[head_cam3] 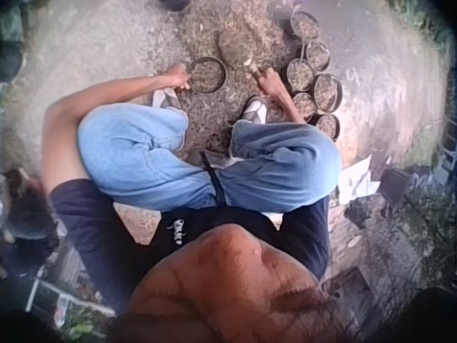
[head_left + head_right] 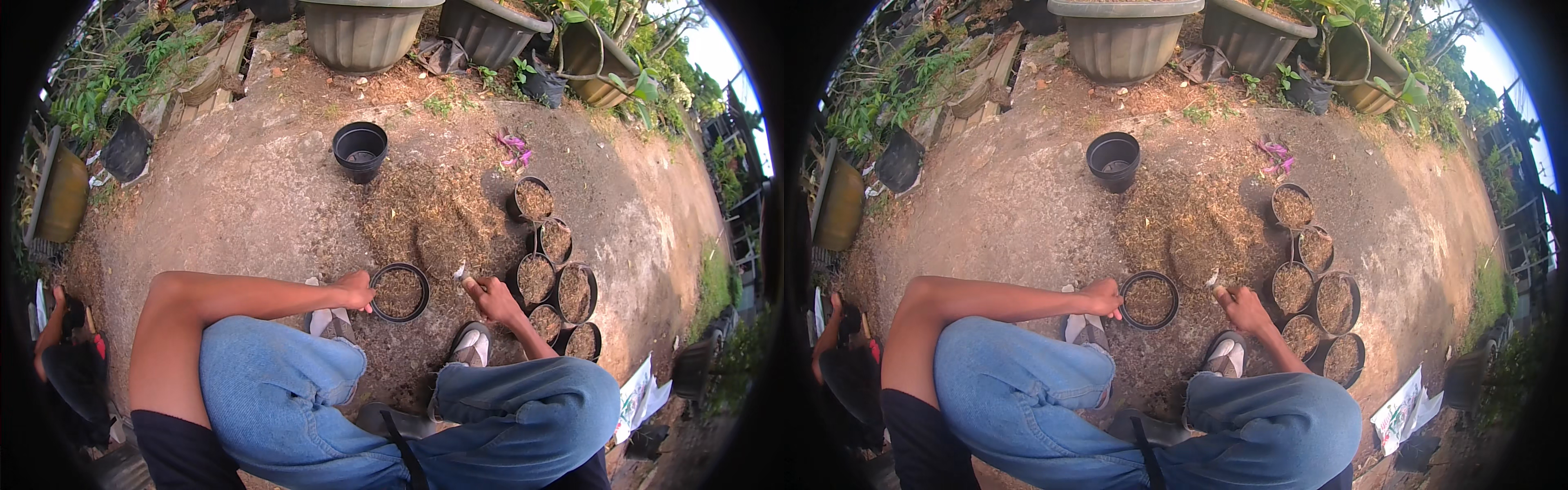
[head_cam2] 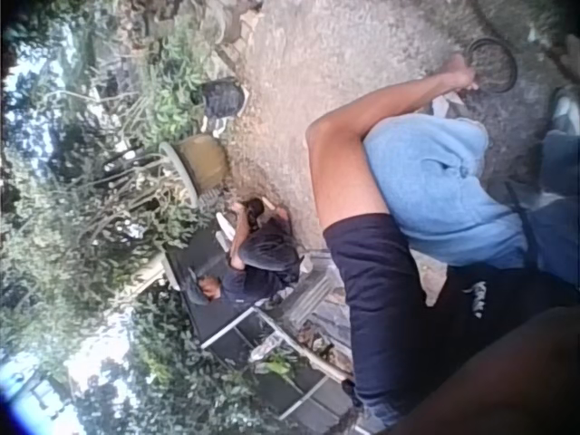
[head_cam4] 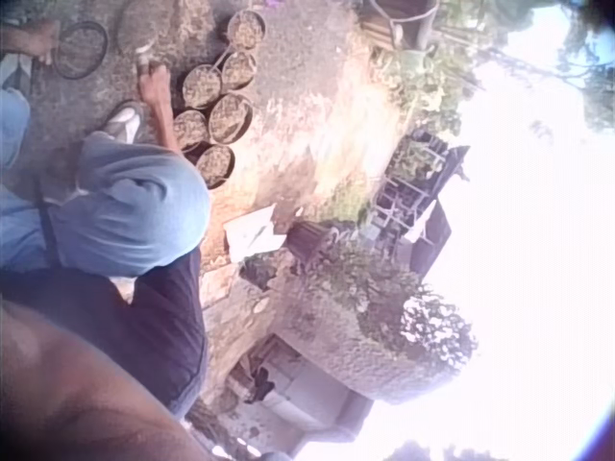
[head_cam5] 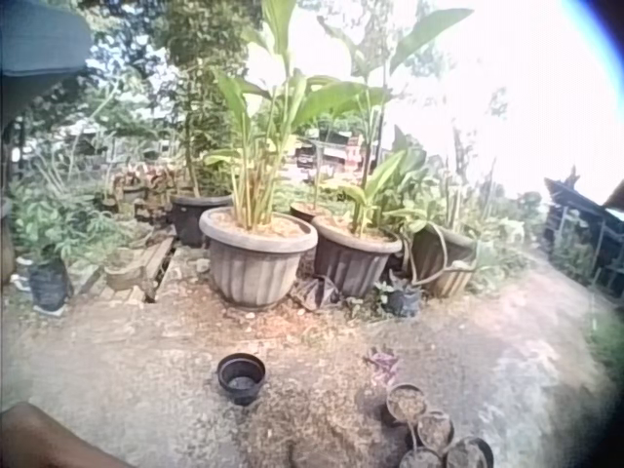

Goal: The person scoops soil from a pile on the ground using a small trowel and fills several black plastic pots. The person places the filled pots in a row and continues the process for multiple containers.

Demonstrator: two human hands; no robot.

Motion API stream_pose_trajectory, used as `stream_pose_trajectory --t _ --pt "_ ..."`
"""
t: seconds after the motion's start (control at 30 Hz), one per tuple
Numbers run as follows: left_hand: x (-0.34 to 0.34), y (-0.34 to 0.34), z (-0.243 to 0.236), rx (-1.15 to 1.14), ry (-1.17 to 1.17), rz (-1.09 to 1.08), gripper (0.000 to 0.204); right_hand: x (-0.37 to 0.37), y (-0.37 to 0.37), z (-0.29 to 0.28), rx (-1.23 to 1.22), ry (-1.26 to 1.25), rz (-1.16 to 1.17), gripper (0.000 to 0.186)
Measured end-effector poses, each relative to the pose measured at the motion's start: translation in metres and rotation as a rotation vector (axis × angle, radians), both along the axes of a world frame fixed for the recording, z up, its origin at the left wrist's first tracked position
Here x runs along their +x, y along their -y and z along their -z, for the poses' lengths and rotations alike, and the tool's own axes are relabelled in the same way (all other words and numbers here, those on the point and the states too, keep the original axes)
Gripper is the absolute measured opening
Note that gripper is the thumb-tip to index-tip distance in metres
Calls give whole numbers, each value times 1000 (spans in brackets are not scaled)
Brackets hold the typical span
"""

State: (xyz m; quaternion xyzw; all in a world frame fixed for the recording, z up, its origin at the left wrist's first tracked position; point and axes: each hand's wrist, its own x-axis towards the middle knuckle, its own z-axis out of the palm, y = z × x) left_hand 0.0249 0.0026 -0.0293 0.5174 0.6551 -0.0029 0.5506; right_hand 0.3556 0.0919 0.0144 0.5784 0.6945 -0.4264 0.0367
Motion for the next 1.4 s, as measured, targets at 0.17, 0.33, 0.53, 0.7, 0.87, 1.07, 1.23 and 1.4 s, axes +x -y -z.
stream_pose_trajectory --t 0.17,0.33,0.53,0.7,0.87,1.07,1.23,1.4 --pt "0 2 -2 14 -18 11 39 5 3 -8 -29 -66 6 55" --pt "7 10 -13 246 -276 36 50 21 1 -52 -83 -45 -1 54" --pt "10 7 -65 304 -227 172 42 31 -10 -113 -216 -1 -215 55" --pt "23 12 -66 816 -39 227 38 20 -2 -128 -305 31 -274 55" --pt "42 25 -93 657 -54 731 77 -3 17 -109 -391 75 -349 58" --pt "45 35 -67 656 -59 993 100 -25 40 -95 -483 33 -348 60" --pt "49 32 -69 586 -99 1107 109 -30 44 -84 -587 -21 -222 56" --pt "49 32 -65 551 -136 1121 110 -28 47 -84 -637 -7 -177 55"
